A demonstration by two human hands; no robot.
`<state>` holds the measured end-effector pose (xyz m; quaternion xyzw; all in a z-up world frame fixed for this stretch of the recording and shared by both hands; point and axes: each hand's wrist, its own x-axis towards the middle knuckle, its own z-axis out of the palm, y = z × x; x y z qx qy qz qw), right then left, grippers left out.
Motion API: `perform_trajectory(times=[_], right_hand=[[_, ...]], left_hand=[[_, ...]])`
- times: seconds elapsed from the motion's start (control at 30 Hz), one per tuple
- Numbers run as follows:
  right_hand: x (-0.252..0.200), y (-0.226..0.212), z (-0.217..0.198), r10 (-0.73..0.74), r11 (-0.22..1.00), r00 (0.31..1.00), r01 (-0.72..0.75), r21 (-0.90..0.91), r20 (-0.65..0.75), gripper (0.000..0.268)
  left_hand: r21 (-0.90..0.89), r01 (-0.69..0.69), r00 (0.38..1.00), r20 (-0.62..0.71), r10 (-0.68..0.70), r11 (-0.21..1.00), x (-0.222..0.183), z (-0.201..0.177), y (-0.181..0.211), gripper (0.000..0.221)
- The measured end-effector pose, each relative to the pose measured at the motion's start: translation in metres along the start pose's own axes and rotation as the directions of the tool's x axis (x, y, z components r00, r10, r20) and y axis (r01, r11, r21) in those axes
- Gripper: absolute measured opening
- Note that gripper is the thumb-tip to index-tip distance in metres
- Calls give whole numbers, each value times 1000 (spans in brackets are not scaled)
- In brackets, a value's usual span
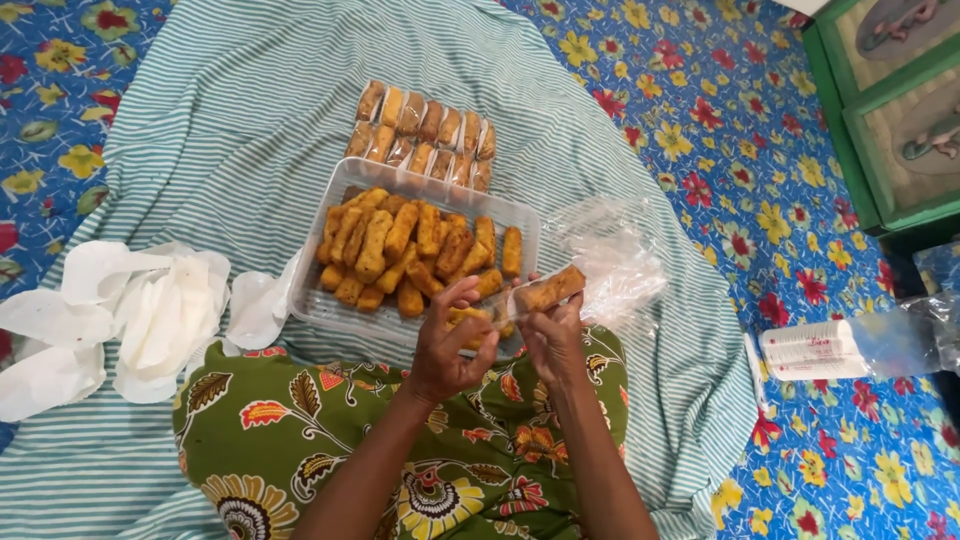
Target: The person is individually packaging fried food sticks into narrow plastic sleeves while sitting on the floor.
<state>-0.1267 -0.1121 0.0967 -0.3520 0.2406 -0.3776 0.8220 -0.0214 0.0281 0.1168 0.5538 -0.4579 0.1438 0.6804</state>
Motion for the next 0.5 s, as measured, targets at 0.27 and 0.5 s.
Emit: perform_trajectory(times=[0.27, 0.5], right_hand=[[5, 3, -8, 6, 1000, 1000, -6, -24, 2, 98], [14, 5, -20, 16, 1000, 1000, -16, 3, 3, 97]], left_hand=[[8, 27, 999, -22, -27, 1000, -4, 8, -6, 11], [-59, 68, 997, 26, -67, 996, -11, 13, -10, 14]])
